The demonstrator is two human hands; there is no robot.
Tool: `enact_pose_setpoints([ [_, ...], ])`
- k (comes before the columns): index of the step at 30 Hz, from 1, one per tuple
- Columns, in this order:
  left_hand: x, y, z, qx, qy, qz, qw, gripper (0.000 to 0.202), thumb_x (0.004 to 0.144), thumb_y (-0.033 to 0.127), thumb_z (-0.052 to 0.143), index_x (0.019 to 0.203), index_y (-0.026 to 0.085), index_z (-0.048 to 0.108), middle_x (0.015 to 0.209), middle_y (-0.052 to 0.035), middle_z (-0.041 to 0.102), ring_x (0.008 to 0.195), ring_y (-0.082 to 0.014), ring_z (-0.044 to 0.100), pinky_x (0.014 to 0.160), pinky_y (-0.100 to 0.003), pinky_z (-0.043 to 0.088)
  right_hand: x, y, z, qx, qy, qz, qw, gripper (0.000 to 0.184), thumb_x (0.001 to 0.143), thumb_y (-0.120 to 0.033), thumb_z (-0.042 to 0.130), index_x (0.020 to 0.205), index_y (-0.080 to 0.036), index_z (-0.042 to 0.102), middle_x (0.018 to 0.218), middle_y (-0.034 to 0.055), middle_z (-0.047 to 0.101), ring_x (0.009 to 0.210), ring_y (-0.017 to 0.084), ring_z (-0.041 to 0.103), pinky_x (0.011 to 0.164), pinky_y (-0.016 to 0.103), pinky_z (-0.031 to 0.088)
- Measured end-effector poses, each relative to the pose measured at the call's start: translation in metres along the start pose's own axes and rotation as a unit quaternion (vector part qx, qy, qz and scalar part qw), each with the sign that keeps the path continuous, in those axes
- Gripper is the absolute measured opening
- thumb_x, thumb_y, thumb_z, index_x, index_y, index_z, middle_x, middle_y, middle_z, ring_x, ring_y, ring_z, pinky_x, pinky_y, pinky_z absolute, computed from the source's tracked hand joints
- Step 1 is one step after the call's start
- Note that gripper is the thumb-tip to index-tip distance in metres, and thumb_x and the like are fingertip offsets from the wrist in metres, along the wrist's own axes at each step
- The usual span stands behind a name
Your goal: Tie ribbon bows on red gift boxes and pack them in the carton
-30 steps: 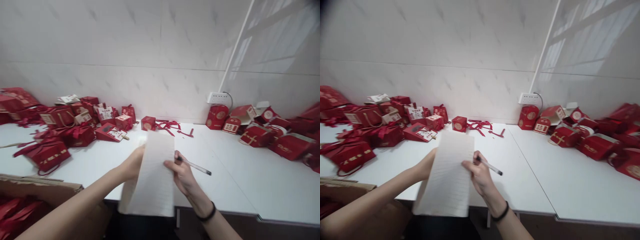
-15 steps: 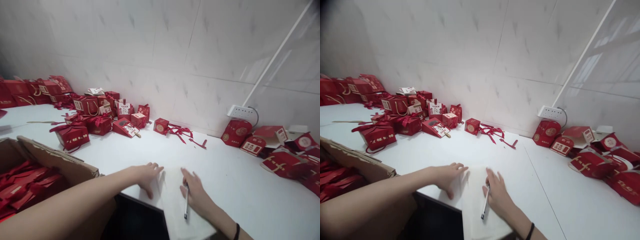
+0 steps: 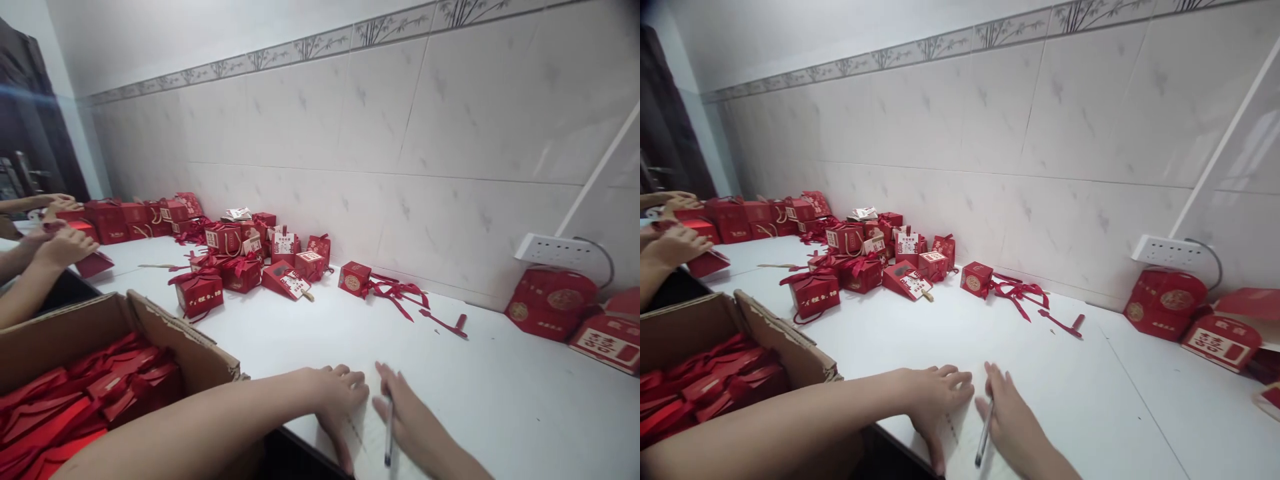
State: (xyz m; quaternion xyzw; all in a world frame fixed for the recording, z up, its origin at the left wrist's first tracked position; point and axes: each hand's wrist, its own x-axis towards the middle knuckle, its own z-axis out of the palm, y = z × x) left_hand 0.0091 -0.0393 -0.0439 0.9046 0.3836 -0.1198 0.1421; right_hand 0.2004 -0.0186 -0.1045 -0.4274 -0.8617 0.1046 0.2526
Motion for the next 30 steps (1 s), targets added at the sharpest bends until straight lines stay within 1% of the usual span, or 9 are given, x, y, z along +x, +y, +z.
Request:
enact_pose_setpoints([
  [3,-0.004,-0.003,0.0,-0.008,0.002,0.026,1.0,0.104,0.059,0.056,0.066,0.139,0.011,0.018,0.146,-0.0182,0.017,0.13,-0.0374,0.02,0.097,-0.054,0.032,-0.006,0.007,0.01,-0.031,-0.05,-0.013,0.998,0.052,0.088,-0.033,0.033,0.133,-0.008,0.033,0.112,0.0154,0.057,0.116,0.027,0.046,0.104,0.05,0.029],
  [6,-0.006,-0.001,0.003,-0.011,0.025,0.037,0.999,0.099,0.064,0.054,0.063,0.14,0.013,0.015,0.147,-0.0166,0.015,0.133,-0.0371,0.013,0.099,-0.056,0.029,-0.009,0.006,0.012,-0.051,-0.064,-0.045,0.996,0.052,0.09,-0.035,0.032,0.134,-0.006,0.034,0.126,0.0177,0.048,0.124,0.028,0.035,0.104,0.053,0.025],
  [9,-0.009,0.002,0.006,-0.017,0.022,0.046,0.999,0.089,0.07,0.051,0.059,0.14,0.014,0.018,0.145,-0.0163,0.02,0.133,-0.0367,0.015,0.1,-0.059,0.024,-0.014,-0.001,0.02,-0.046,-0.063,-0.067,0.995,0.05,0.09,-0.031,0.031,0.133,-0.006,0.036,0.132,0.0173,0.041,0.125,0.029,0.032,0.103,0.053,0.029],
  [13,-0.012,0.005,0.008,-0.016,0.016,0.037,0.999,0.079,0.072,0.045,0.059,0.137,0.016,0.026,0.144,-0.0154,0.025,0.131,-0.0359,0.022,0.098,-0.061,0.026,-0.024,-0.016,0.035,-0.013,-0.023,-0.018,0.999,0.05,0.088,-0.03,0.031,0.13,-0.004,0.039,0.133,0.0209,0.039,0.124,0.033,0.033,0.097,0.052,0.038],
  [16,-0.013,0.007,0.008,-0.014,0.013,0.027,0.999,0.078,0.07,0.04,0.063,0.136,0.016,0.028,0.143,-0.0157,0.026,0.131,-0.0353,0.022,0.097,-0.059,0.031,-0.027,-0.028,0.024,0.046,-0.022,-0.033,0.998,0.048,0.085,-0.031,0.036,0.127,-0.008,0.041,0.125,0.0211,0.048,0.117,0.032,0.043,0.094,0.048,0.041],
  [20,-0.011,0.008,0.007,-0.024,0.006,0.027,0.999,0.078,0.069,0.035,0.065,0.135,0.015,0.028,0.142,-0.0152,0.029,0.131,-0.0347,0.022,0.097,-0.055,0.033,-0.025,-0.031,-0.01,0.111,-0.044,-0.027,0.992,0.049,0.088,-0.033,0.036,0.133,-0.015,0.03,0.101,0.0107,0.058,0.092,0.023,0.06,0.087,0.038,0.049],
  [24,-0.006,0.004,0.007,-0.05,-0.001,-0.008,0.999,0.079,0.071,0.037,0.063,0.137,0.015,0.025,0.146,-0.0157,0.019,0.133,-0.0356,0.016,0.1,-0.058,0.024,-0.032,-0.025,-0.013,0.031,0.004,-0.022,0.999,0.054,0.087,-0.034,0.037,0.133,-0.01,0.026,0.093,0.0108,0.057,0.111,0.029,0.049,0.101,0.055,0.029],
  [27,-0.003,-0.002,0.008,-0.1,-0.002,-0.013,0.995,0.076,0.074,0.04,0.059,0.138,0.019,0.024,0.147,-0.0124,0.015,0.135,-0.0338,0.011,0.102,-0.06,0.016,-0.057,-0.033,-0.004,0.008,-0.045,-0.04,0.998,0.054,0.086,-0.03,0.039,0.133,-0.007,0.025,0.099,0.0141,0.057,0.123,0.03,0.035,0.103,0.056,0.024],
  [30,-0.001,-0.004,0.007,-0.121,-0.019,-0.005,0.992,0.077,0.073,0.039,0.057,0.139,0.02,0.022,0.147,-0.0112,0.014,0.135,-0.0328,0.009,0.103,-0.06,0.012,-0.084,-0.054,-0.013,0.031,-0.095,-0.063,0.993,0.054,0.086,-0.029,0.043,0.132,-0.007,0.025,0.107,0.0169,0.055,0.129,0.028,0.026,0.105,0.052,0.024],
])
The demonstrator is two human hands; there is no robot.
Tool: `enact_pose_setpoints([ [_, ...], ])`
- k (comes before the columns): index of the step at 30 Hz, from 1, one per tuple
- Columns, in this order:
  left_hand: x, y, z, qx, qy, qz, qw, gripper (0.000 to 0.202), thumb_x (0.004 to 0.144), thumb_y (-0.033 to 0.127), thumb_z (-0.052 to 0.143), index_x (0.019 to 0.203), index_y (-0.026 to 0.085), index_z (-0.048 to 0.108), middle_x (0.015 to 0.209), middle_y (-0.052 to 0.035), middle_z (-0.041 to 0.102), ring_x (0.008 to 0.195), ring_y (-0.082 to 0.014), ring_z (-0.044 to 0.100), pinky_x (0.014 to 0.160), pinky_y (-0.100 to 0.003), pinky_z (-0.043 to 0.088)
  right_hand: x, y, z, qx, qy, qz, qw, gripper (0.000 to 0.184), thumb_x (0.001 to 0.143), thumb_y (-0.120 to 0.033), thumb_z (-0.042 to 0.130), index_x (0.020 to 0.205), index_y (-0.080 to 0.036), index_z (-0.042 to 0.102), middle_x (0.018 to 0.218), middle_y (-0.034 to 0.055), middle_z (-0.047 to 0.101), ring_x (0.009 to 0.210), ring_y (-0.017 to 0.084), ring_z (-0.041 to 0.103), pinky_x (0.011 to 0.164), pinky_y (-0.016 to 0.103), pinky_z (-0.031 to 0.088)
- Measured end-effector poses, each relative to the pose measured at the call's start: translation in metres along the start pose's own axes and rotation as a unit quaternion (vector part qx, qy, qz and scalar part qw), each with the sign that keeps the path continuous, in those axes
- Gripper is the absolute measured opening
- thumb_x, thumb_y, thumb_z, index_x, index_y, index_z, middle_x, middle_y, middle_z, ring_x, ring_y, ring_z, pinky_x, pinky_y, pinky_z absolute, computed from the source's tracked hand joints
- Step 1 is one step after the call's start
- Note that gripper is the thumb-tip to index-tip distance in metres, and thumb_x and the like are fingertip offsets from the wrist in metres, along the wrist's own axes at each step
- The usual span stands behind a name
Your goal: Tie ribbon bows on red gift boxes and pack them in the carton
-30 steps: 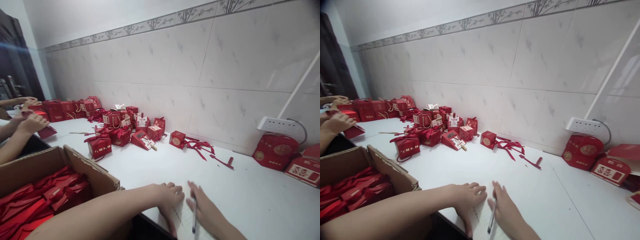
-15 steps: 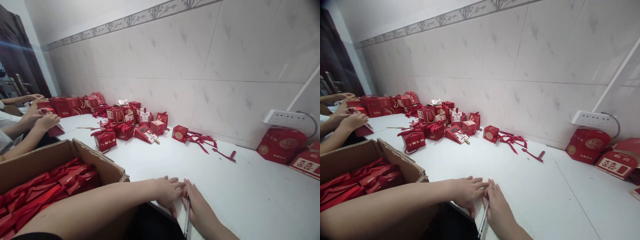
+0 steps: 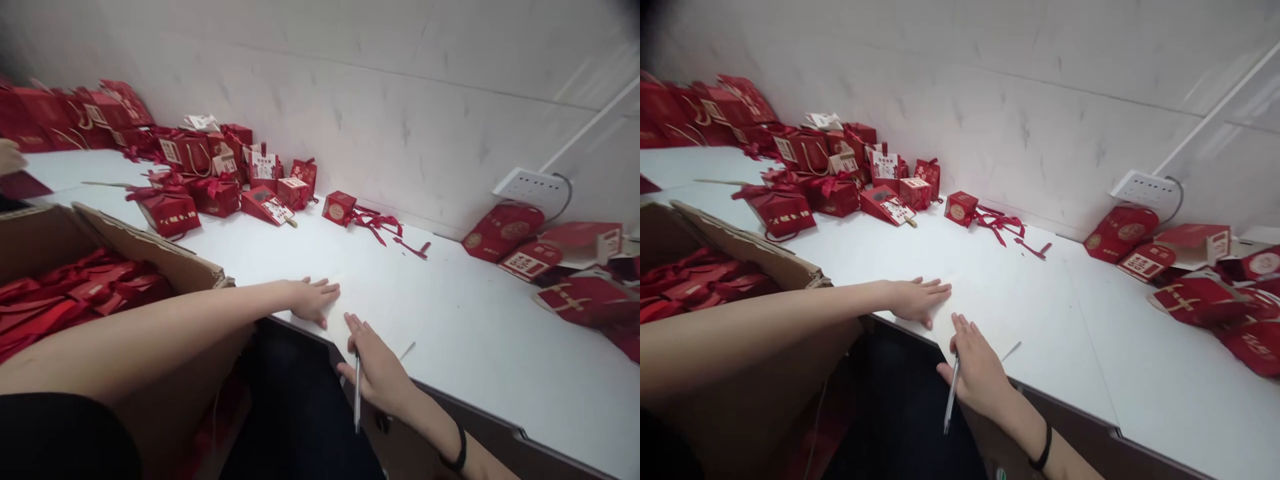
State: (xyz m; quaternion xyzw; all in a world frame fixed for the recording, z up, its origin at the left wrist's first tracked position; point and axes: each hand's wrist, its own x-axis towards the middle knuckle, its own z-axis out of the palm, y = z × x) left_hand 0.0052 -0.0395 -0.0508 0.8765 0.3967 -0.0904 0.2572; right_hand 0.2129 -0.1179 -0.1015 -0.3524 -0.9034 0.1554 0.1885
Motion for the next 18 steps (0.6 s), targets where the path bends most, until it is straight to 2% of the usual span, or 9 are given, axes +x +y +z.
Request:
enact_pose_setpoints([
  [2,0.002,0.001,-0.002,0.0,-0.011,-0.006,1.0,0.078,0.072,0.04,0.058,0.139,0.021,0.022,0.148,-0.0103,0.013,0.135,-0.0332,0.009,0.103,-0.06,0.011,-0.009,-0.012,-0.014,0.06,-0.059,-0.006,0.996,0.046,0.085,-0.032,0.048,0.123,-0.011,0.034,0.11,0.0172,0.055,0.129,0.026,0.024,0.105,0.049,0.025],
  [4,0.005,0.002,-0.004,0.012,-0.019,-0.013,1.0,0.08,0.07,0.042,0.058,0.139,0.021,0.021,0.148,-0.0098,0.012,0.135,-0.0332,0.008,0.103,-0.06,0.011,-0.006,-0.011,-0.031,0.146,-0.113,0.006,0.983,0.028,0.085,-0.037,0.049,0.105,-0.018,0.042,0.121,0.0171,0.05,0.127,0.025,0.03,0.101,0.044,0.033],
  [5,0.006,0.002,-0.004,0.022,-0.024,-0.013,0.999,0.082,0.07,0.043,0.057,0.139,0.021,0.02,0.148,-0.0098,0.01,0.135,-0.0328,0.007,0.103,-0.06,0.011,-0.001,-0.005,-0.038,0.178,-0.121,0.017,0.976,0.021,0.088,-0.037,0.045,0.1,-0.02,0.042,0.127,0.0165,0.046,0.124,0.024,0.035,0.098,0.041,0.037],
  [6,0.007,0.002,-0.004,0.033,-0.029,-0.013,0.999,0.082,0.07,0.044,0.056,0.139,0.021,0.018,0.149,-0.0097,0.008,0.135,-0.0323,0.006,0.104,-0.059,0.011,0.005,0.004,-0.043,0.175,-0.08,0.044,0.98,0.019,0.089,-0.037,0.042,0.1,-0.021,0.041,0.131,0.0155,0.043,0.122,0.023,0.039,0.097,0.041,0.038],
  [8,0.009,0.002,-0.005,0.055,-0.041,-0.013,0.998,0.082,0.072,0.046,0.053,0.14,0.021,0.015,0.149,-0.009,0.005,0.136,-0.0312,0.004,0.104,-0.058,0.012,0.021,0.024,-0.043,0.116,-0.013,0.074,0.99,0.03,0.087,-0.036,0.043,0.112,-0.019,0.038,0.129,0.0142,0.043,0.128,0.023,0.03,0.1,0.044,0.033],
  [9,0.008,0.002,-0.005,0.061,-0.046,-0.015,0.997,0.082,0.073,0.047,0.052,0.14,0.021,0.014,0.149,-0.0085,0.004,0.136,-0.0308,0.003,0.105,-0.057,0.013,0.029,0.033,-0.039,0.083,-0.004,0.079,0.993,0.039,0.087,-0.036,0.043,0.12,-0.017,0.035,0.122,0.0137,0.048,0.129,0.024,0.025,0.103,0.046,0.029],
  [12,0.006,0.003,-0.008,0.077,-0.038,-0.014,0.996,0.079,0.073,0.049,0.05,0.138,0.018,0.019,0.149,-0.0101,0.009,0.136,-0.0306,0.003,0.105,-0.055,0.014,0.044,0.049,-0.022,-0.002,-0.014,0.072,0.997,0.055,0.085,-0.036,0.043,0.131,-0.011,0.027,0.104,0.0112,0.054,0.129,0.027,0.024,0.107,0.049,0.019],
  [15,0.008,0.009,-0.01,0.098,0.017,-0.004,0.995,0.064,0.076,0.04,0.047,0.129,0.007,0.033,0.143,-0.0174,0.024,0.135,-0.0307,0.006,0.106,-0.052,0.015,0.048,0.049,-0.013,-0.032,-0.004,0.057,0.998,0.058,0.086,-0.038,0.042,0.133,-0.009,0.026,0.098,0.0101,0.054,0.128,0.028,0.027,0.107,0.049,0.02],
  [18,0.021,0.012,-0.004,0.083,0.076,0.013,0.994,0.051,0.081,0.025,0.035,0.127,0.003,0.033,0.14,-0.018,0.029,0.135,-0.0251,0.011,0.108,-0.045,0.018,0.046,0.046,-0.013,-0.037,0.007,0.048,0.998,0.058,0.086,-0.039,0.042,0.133,-0.01,0.026,0.093,0.0084,0.054,0.121,0.029,0.038,0.105,0.051,0.023],
])
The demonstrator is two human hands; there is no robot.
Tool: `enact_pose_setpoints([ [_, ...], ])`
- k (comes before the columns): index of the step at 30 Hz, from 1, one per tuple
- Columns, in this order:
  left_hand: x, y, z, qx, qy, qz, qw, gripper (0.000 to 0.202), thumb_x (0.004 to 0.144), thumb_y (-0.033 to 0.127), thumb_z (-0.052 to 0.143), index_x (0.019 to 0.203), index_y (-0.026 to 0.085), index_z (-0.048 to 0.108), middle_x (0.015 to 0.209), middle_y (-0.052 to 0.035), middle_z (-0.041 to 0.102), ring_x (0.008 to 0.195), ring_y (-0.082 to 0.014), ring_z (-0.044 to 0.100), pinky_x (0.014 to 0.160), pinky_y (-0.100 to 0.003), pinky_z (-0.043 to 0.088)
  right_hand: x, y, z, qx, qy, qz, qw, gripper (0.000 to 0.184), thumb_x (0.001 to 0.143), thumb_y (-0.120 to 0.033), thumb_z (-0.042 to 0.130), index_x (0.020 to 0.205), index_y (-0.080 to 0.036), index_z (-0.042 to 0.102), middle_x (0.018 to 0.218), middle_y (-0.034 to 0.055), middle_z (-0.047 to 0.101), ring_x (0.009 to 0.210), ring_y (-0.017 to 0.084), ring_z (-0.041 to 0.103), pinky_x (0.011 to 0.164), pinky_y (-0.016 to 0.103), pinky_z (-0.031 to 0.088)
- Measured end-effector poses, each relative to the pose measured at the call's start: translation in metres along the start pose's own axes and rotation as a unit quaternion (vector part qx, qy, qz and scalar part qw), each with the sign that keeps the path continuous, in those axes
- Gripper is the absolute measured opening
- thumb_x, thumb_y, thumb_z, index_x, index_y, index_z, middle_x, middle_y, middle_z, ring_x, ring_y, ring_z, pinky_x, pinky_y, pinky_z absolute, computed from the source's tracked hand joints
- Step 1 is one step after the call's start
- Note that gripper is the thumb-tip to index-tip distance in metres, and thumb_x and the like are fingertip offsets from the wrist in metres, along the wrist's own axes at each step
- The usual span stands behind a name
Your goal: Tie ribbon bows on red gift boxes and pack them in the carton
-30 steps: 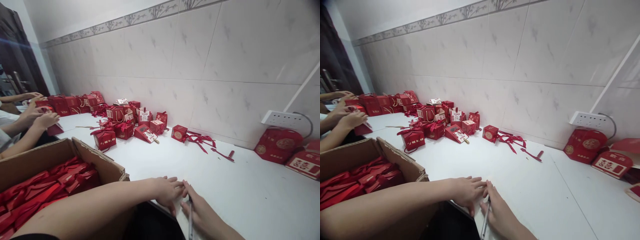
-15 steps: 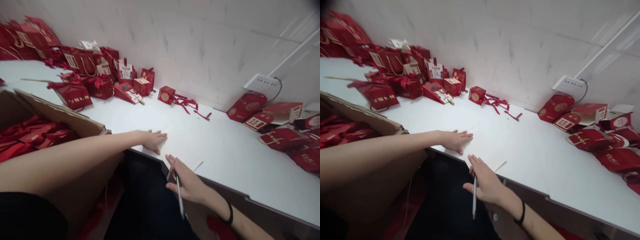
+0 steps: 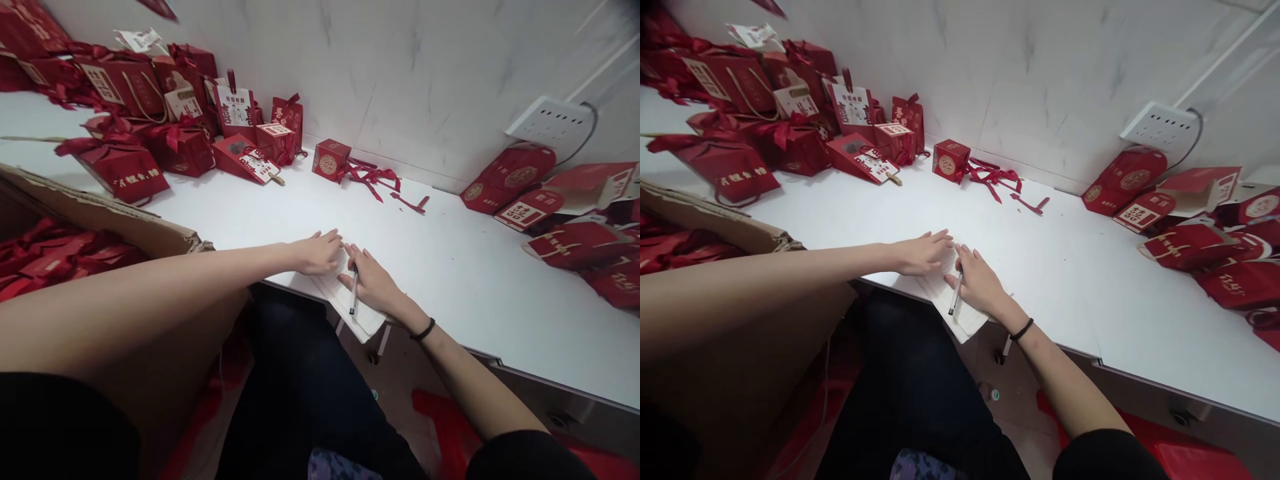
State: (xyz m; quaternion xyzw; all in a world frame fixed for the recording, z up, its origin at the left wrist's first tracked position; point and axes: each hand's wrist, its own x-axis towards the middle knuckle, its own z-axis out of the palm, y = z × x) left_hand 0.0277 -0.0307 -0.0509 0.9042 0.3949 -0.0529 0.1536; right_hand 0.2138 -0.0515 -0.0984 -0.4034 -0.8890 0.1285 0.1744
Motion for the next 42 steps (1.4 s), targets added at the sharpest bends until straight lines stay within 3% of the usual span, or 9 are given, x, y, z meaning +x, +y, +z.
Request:
enact_pose_setpoints([
  [5,0.023,-0.003,0.024,-0.001,0.083,-0.008,0.997,0.054,0.088,0.029,0.022,0.137,0.007,0.017,0.146,-0.011,0.021,0.135,-0.0187,0.013,0.11,-0.045,0.007,0.0,-0.001,-0.004,-0.009,0.013,0.004,1.0,0.059,0.085,-0.037,0.044,0.133,-0.01,0.025,0.094,0.0089,0.055,0.102,0.027,0.052,0.103,0.052,0.026],
  [12,0.029,-0.006,0.029,0.008,0.081,-0.041,0.996,0.055,0.088,0.035,0.02,0.139,0.013,0.018,0.147,-0.0039,0.02,0.135,-0.0167,0.014,0.11,-0.044,0.011,-0.004,0.0,0.0,-0.015,0.01,0.009,1.0,0.06,0.086,-0.038,0.043,0.134,-0.007,0.024,0.111,0.0149,0.053,0.122,0.028,0.036,0.105,0.049,0.024],
  [21,0.019,0.002,0.025,0.035,0.072,-0.057,0.995,0.055,0.088,0.037,0.022,0.139,0.015,0.019,0.146,-0.0061,0.02,0.135,-0.0202,0.017,0.108,-0.05,0.012,-0.084,-0.012,-0.014,0.082,0.008,0.039,0.996,0.06,0.086,-0.038,0.044,0.136,-0.014,0.022,0.102,0.0127,0.056,0.118,0.028,0.041,0.1,0.051,0.032],
  [25,0.008,-0.006,0.012,0.078,0.067,-0.054,0.993,0.059,0.088,0.048,0.027,0.138,0.018,0.023,0.147,-0.0065,0.02,0.136,-0.0236,0.013,0.109,-0.05,0.01,-0.094,0.015,-0.03,0.18,0.022,0.094,0.979,0.033,0.091,-0.044,0.031,0.113,-0.021,0.04,0.123,0.0134,0.05,0.115,0.025,0.046,0.094,0.042,0.041],
  [28,-0.01,-0.019,-0.005,0.111,0.063,-0.078,0.989,0.059,0.087,0.049,0.03,0.137,0.016,0.026,0.147,-0.0096,0.015,0.136,-0.0248,0.009,0.109,-0.05,0.01,-0.078,0.05,-0.042,0.082,0.163,0.13,0.975,0.041,0.087,-0.051,0.032,0.111,-0.019,0.036,0.109,0.015,0.057,0.095,0.027,0.057,0.079,0.042,0.048],
  [30,-0.024,-0.027,-0.016,0.129,0.038,-0.104,0.985,0.058,0.086,0.043,0.037,0.136,0.014,0.028,0.148,-0.0116,0.013,0.136,-0.0263,0.007,0.108,-0.051,0.012,-0.061,0.073,-0.048,-0.01,0.186,0.126,0.974,0.037,0.084,-0.052,0.035,0.098,-0.018,0.042,0.091,0.013,0.059,0.078,0.026,0.059,0.068,0.041,0.05],
  [33,-0.043,-0.032,-0.026,0.127,-0.012,-0.144,0.981,0.058,0.083,0.036,0.044,0.134,0.013,0.029,0.147,-0.0152,0.012,0.136,-0.0289,0.008,0.106,-0.052,0.018,-0.035,0.098,-0.053,-0.085,0.144,0.06,0.984,0.025,0.084,-0.041,0.037,0.085,-0.018,0.046,0.083,0.0108,0.058,0.074,0.024,0.058,0.066,0.038,0.048],
  [37,-0.053,-0.028,-0.027,0.074,-0.057,-0.145,0.985,0.056,0.081,0.038,0.044,0.131,0.014,0.033,0.146,-0.0177,0.017,0.134,-0.0321,0.014,0.101,-0.052,0.028,0.002,0.111,-0.06,-0.153,0.066,-0.012,0.986,0.029,0.079,-0.012,0.035,0.101,-0.016,0.053,0.101,0.0136,0.058,0.095,0.025,0.056,0.077,0.038,0.047],
  [42,-0.046,-0.018,-0.023,0.049,-0.085,-0.134,0.986,0.052,0.076,0.035,0.047,0.124,0.015,0.043,0.129,-0.0162,0.045,0.117,-0.0306,0.044,0.09,-0.045,0.043,0.071,0.073,-0.074,-0.205,0.047,-0.059,0.976,0.031,0.079,-0.006,0.041,0.107,-0.013,0.054,0.106,0.0145,0.055,0.096,0.025,0.054,0.078,0.038,0.046],
])
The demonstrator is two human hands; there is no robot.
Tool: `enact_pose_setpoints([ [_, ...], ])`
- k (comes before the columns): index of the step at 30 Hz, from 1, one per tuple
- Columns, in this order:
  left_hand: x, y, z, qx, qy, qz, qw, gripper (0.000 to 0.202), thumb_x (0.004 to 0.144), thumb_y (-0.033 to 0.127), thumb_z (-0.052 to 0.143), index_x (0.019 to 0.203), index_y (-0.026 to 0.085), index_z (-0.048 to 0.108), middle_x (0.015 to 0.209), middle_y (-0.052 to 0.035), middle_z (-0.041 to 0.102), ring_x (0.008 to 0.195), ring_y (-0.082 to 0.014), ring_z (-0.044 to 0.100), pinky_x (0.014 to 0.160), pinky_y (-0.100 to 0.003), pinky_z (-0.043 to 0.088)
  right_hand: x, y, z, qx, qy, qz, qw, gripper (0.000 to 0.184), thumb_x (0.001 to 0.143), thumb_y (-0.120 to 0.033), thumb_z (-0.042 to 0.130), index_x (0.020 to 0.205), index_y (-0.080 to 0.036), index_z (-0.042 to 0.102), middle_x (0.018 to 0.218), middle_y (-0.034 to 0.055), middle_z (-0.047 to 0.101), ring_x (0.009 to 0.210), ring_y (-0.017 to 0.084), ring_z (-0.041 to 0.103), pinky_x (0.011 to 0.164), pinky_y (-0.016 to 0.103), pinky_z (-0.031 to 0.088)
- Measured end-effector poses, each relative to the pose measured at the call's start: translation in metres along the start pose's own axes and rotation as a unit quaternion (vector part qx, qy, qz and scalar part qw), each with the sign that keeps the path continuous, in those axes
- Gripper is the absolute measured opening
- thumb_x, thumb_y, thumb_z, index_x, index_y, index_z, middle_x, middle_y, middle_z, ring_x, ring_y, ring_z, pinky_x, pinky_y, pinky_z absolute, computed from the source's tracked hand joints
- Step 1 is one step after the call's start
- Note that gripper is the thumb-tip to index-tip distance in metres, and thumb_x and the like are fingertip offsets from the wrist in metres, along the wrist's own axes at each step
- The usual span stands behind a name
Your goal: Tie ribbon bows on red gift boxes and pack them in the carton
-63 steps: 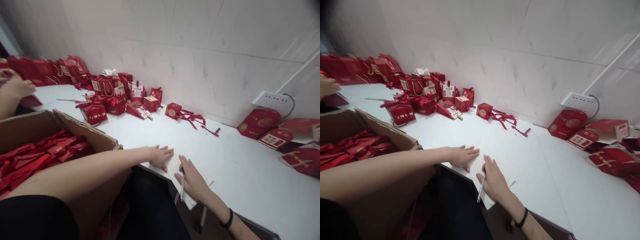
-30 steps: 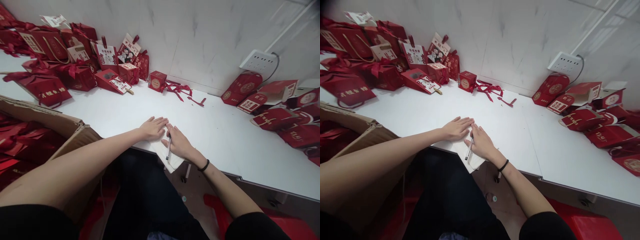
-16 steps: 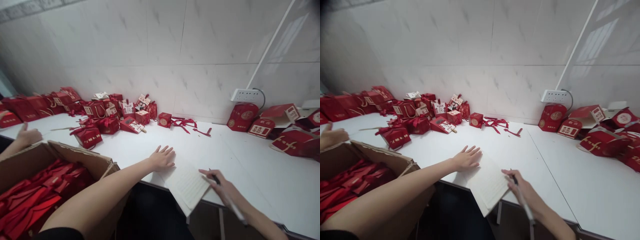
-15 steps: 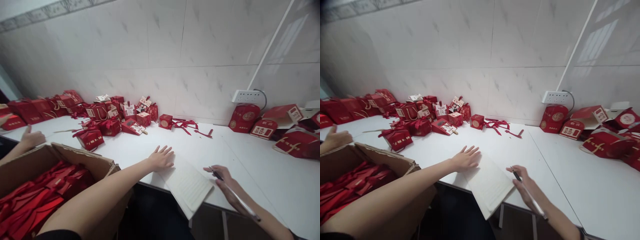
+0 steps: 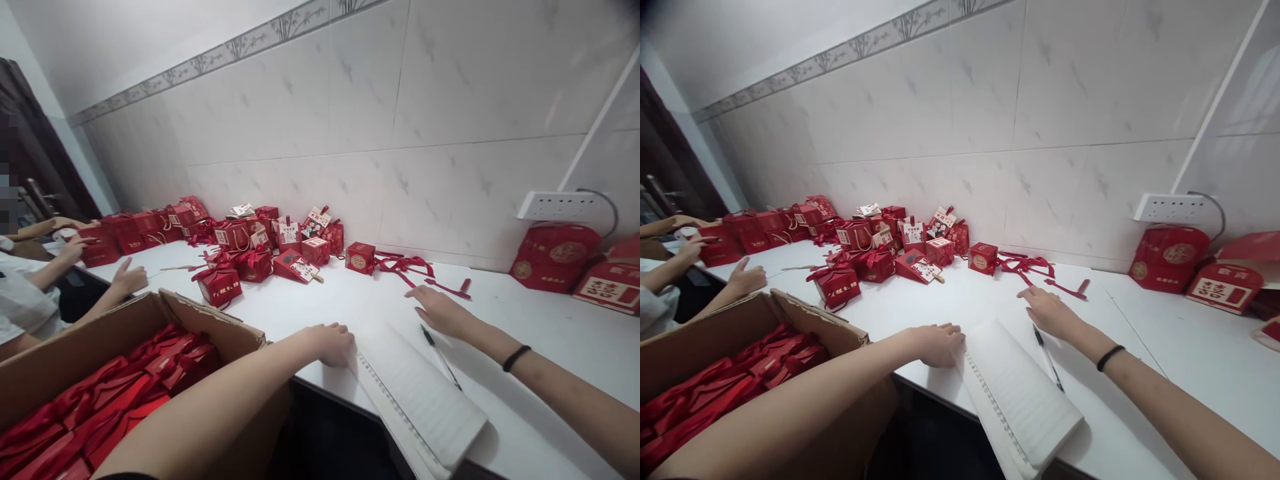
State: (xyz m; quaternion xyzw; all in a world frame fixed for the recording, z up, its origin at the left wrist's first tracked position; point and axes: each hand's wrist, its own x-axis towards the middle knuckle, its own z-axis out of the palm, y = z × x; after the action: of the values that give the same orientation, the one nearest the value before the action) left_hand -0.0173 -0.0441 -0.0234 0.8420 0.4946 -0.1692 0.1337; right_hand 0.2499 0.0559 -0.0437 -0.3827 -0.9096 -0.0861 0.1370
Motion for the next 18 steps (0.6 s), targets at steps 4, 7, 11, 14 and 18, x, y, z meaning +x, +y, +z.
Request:
enact_pose_setpoints([
  [4,-0.001,0.007,-0.004,-0.018,-0.009,-0.022,1.0,0.062,0.075,0.032,0.045,0.132,0.011,0.033,0.131,-0.0187,0.042,0.115,-0.0309,0.047,0.091,-0.043,0.042,0.07,-0.054,-0.009,-0.04,-0.056,-0.07,0.995,0.024,0.082,-0.006,0.046,0.103,-0.009,0.057,0.107,0.0152,0.053,0.093,0.023,0.055,0.079,0.034,0.044],
  [7,-0.003,0.01,-0.007,-0.041,-0.037,-0.045,0.997,0.075,0.076,0.032,0.044,0.14,0.008,0.013,0.14,-0.0199,0.031,0.123,-0.0324,0.039,0.096,-0.044,0.039,0.115,-0.095,0.002,-0.044,-0.087,-0.103,0.99,0.021,0.082,-0.01,0.05,0.101,-0.011,0.059,0.104,0.0134,0.055,0.091,0.023,0.056,0.077,0.032,0.044],
  [11,-0.001,0.011,-0.007,-0.051,-0.036,-0.056,0.996,0.079,0.075,0.029,0.046,0.141,0.009,0.007,0.138,-0.018,0.036,0.118,-0.035,0.044,0.092,-0.047,0.041,0.16,-0.132,0.028,-0.039,-0.104,-0.109,0.988,0.019,0.083,-0.011,0.051,0.101,-0.01,0.059,0.106,0.015,0.055,0.095,0.025,0.055,0.076,0.032,0.045],
  [14,0.006,0.008,-0.006,-0.031,0.005,-0.032,0.999,0.076,0.076,0.027,0.046,0.141,0.011,0.012,0.131,-0.0174,0.045,0.11,-0.0349,0.05,0.087,-0.048,0.044,0.188,-0.148,0.047,-0.034,-0.107,-0.073,0.991,0.024,0.086,-0.012,0.05,0.108,-0.008,0.055,0.111,0.0151,0.054,0.1,0.024,0.053,0.08,0.033,0.045],
  [18,0.012,0.003,-0.009,-0.001,-0.004,-0.015,1.0,0.056,0.08,0.028,0.044,0.134,0.014,0.034,0.124,-0.0154,0.053,0.105,-0.0319,0.054,0.086,-0.046,0.046,0.218,-0.16,0.069,-0.031,-0.107,0.003,0.994,0.029,0.09,-0.024,0.049,0.116,-0.011,0.049,0.115,0.0114,0.052,0.1,0.022,0.053,0.082,0.038,0.046],
])
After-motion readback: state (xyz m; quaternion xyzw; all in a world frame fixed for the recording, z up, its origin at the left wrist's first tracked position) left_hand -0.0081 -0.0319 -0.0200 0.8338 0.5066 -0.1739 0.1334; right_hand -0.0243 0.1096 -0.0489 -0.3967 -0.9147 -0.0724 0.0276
